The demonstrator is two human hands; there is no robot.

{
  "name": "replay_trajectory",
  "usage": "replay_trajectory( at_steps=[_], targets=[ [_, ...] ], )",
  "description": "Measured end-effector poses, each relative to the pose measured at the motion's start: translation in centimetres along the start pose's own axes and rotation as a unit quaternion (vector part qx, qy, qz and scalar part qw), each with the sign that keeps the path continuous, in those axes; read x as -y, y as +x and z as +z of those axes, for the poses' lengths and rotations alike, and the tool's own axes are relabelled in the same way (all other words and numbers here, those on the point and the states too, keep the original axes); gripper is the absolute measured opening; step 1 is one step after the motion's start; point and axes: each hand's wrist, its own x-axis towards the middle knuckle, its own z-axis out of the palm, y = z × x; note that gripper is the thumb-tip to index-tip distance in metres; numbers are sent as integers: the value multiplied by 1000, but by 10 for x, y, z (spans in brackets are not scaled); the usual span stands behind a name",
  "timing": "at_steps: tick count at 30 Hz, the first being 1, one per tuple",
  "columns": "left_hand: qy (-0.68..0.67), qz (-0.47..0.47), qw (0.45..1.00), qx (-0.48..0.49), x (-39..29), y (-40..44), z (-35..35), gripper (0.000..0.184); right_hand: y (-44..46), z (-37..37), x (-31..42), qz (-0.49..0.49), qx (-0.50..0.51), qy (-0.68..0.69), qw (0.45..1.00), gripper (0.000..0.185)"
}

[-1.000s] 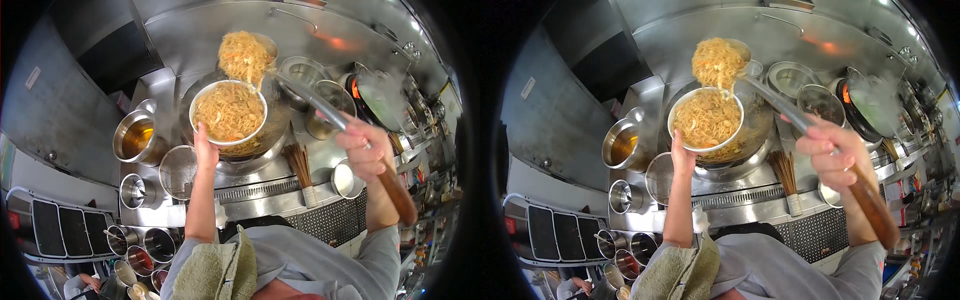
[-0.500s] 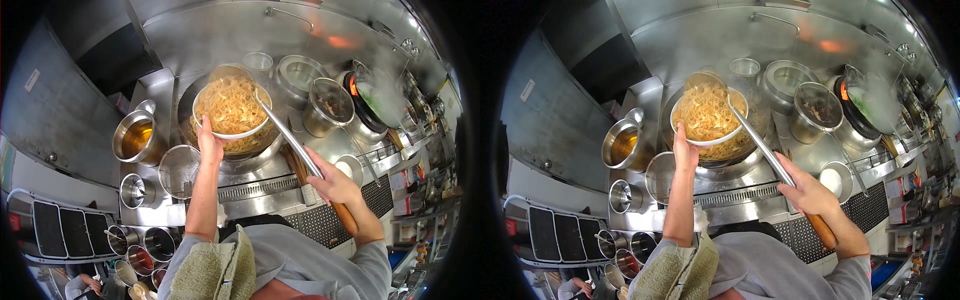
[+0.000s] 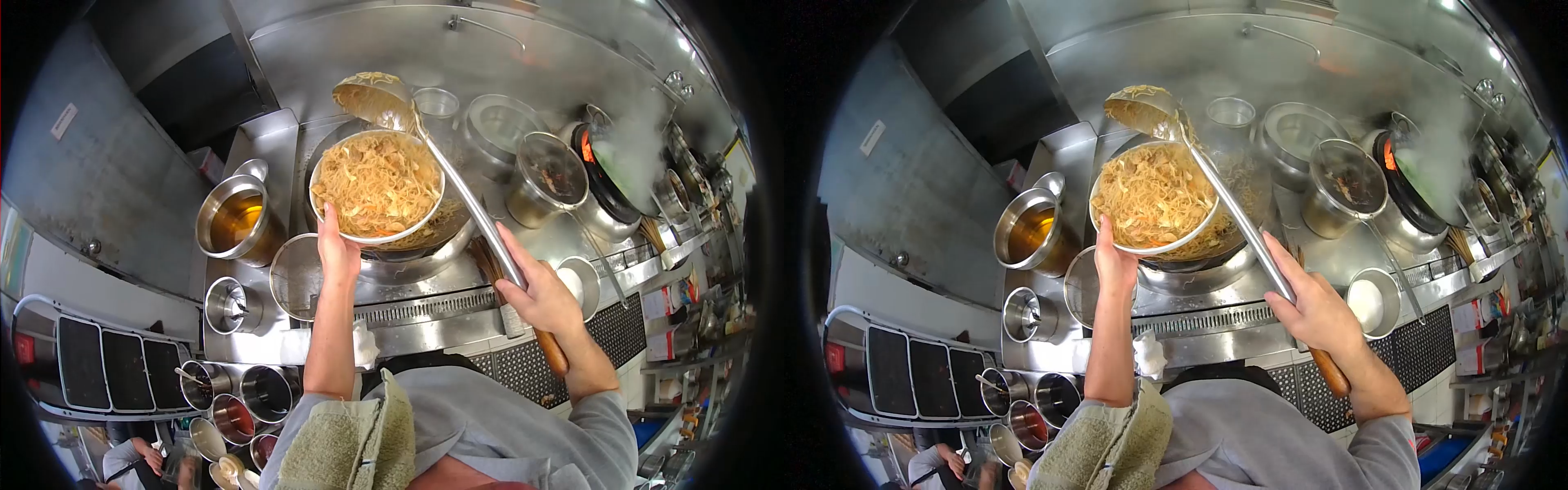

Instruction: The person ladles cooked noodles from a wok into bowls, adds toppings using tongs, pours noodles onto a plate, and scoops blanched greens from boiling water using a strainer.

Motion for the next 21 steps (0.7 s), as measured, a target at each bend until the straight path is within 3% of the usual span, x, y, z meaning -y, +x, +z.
replay_trajectory(
  at_steps=[3,4,6,8,10,12,16,21],
  targets=[
    [5,31,999,19,-1,-1,-4,50,2,-5,1,27,35,110,993,74],
    [25,34,999,6,-3,-5,-4,50,4,-11,7,124,84,158,976,74],
    [44,41,998,-8,-8,-7,-4,50,7,-12,10,215,135,203,946,73],
    [24,22,999,5,-9,-10,-8,50,10,-13,8,86,82,99,988,74],
    [35,21,999,6,-8,-11,-12,49,14,-18,11,8,54,22,998,76],
    [34,22,999,1,-7,-12,-12,49,15,-24,17,-55,66,-142,986,78],
    [64,8,998,-24,-9,-17,-12,49,11,-41,43,-18,167,-295,941,77],
    [48,7,999,-9,-4,-19,-22,49,5,-49,55,-47,162,-274,947,76]
  ],
)
